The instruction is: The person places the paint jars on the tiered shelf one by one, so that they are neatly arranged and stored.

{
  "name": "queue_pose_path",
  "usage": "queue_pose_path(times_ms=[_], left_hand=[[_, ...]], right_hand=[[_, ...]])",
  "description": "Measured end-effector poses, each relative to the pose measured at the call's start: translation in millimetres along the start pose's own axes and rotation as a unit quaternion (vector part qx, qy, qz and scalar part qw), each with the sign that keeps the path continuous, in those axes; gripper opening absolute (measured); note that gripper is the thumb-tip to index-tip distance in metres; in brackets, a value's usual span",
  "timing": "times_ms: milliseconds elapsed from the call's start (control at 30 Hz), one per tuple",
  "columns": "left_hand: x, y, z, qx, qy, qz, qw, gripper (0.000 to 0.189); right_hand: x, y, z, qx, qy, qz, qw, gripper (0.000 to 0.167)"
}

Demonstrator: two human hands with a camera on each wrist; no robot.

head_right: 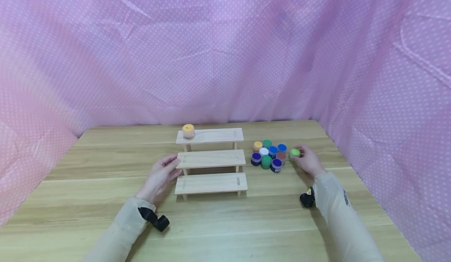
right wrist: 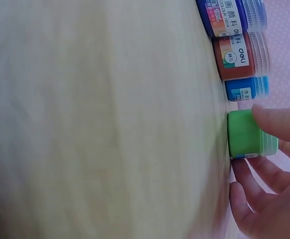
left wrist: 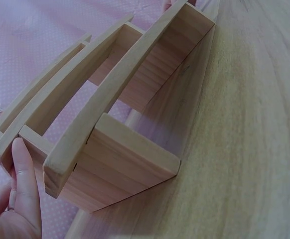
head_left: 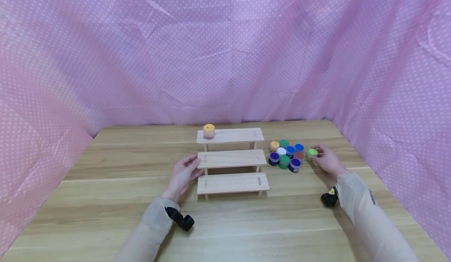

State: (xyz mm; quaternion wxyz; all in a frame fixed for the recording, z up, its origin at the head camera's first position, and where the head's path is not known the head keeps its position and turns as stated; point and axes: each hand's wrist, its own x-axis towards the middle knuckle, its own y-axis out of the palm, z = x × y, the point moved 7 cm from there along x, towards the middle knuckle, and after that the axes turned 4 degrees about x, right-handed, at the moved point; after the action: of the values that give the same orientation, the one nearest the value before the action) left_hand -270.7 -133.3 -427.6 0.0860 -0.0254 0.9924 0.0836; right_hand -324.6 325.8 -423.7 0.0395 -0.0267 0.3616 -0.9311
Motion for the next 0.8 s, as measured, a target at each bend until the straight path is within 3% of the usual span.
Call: queue_pose_path(times_ms=[300, 600, 800], left_hand=[[0.5, 2.2, -1.4, -0.003, 0.000, 0.003, 1.0000, 0.040], [-0.4, 3.7, -2.8, 0.000, -0.002, 0.007, 1.0000, 0.040], [0.0, 1.8, -1.4, 0.000, -0.002, 0.006, 1.0000, 0.040]], right_hand=[[-4.4, -6.0, 3.3, -0.011, -0.019, -0.021, 0.9995, 0.046], [-7.6, -8.7, 3.5, -0.016, 0.015, -0.019, 0.9996, 0.048], [-8.7, -10.4, 11.9, 0.008, 0.005, -0.031, 0.9995, 0.049]])
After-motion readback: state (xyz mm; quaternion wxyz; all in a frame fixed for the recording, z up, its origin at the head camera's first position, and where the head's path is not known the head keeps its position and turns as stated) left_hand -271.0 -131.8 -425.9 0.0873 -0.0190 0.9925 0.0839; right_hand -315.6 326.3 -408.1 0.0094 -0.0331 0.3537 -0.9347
